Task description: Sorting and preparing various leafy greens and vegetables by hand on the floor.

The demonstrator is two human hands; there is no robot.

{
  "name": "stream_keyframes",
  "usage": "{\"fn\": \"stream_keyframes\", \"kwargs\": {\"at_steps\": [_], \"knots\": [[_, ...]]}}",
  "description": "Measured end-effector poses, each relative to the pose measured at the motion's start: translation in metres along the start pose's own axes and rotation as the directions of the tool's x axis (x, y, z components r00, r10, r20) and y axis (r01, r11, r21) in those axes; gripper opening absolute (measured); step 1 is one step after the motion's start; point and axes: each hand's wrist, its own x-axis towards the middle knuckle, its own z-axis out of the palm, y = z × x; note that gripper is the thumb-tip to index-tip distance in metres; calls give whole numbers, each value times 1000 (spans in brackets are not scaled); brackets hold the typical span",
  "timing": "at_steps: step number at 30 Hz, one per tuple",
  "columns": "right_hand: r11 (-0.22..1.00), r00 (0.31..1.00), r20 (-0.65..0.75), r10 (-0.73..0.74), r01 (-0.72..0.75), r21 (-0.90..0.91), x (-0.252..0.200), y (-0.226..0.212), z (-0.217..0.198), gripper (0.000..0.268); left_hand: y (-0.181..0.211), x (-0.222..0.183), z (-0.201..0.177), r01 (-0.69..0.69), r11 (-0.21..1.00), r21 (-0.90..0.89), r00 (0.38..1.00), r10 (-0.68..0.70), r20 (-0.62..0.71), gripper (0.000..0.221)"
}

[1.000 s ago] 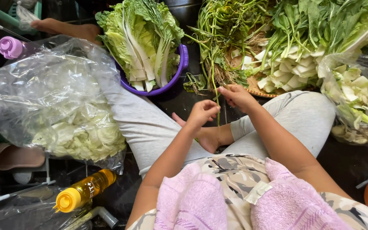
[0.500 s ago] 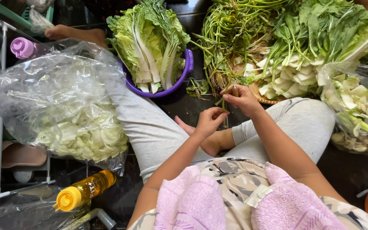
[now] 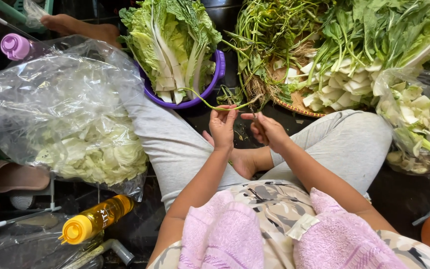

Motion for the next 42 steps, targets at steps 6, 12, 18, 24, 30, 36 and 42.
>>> {"fn": "stream_keyframes", "kwargs": {"at_steps": [6,12,18,24,30,36,42], "knots": [[985,995,24,-101,96,143,26,36,-11,30,-8,-6,3,28,999,-37,999,-27,33,35],[969,984,-31,-176,179,172,21,40,-1,26,-19,-7,5,-4,997,76,999,0,52,44],[947,993,-111,46,-8,321,31,44,2,10,-13,-15,5,-95,961,259,992,70,102,41],[810,982,-96,164,-189,-554,49,32,-32,49,-13,-12,-1,-207,902,379,978,205,46,38],[201,785,-179,-593,-70,-977,92,-10,-88,50,-13,13,-25,-278,868,413,945,325,-46,39],[400,842,-354,-407,-184,-898,196,-66,-92,73,-11,14,-21,-289,866,407,937,343,-65,38],[375,891,-404,-206,-310,-874,207,-77,-35,75,-18,15,-24,-277,880,385,942,327,-70,39]]}}
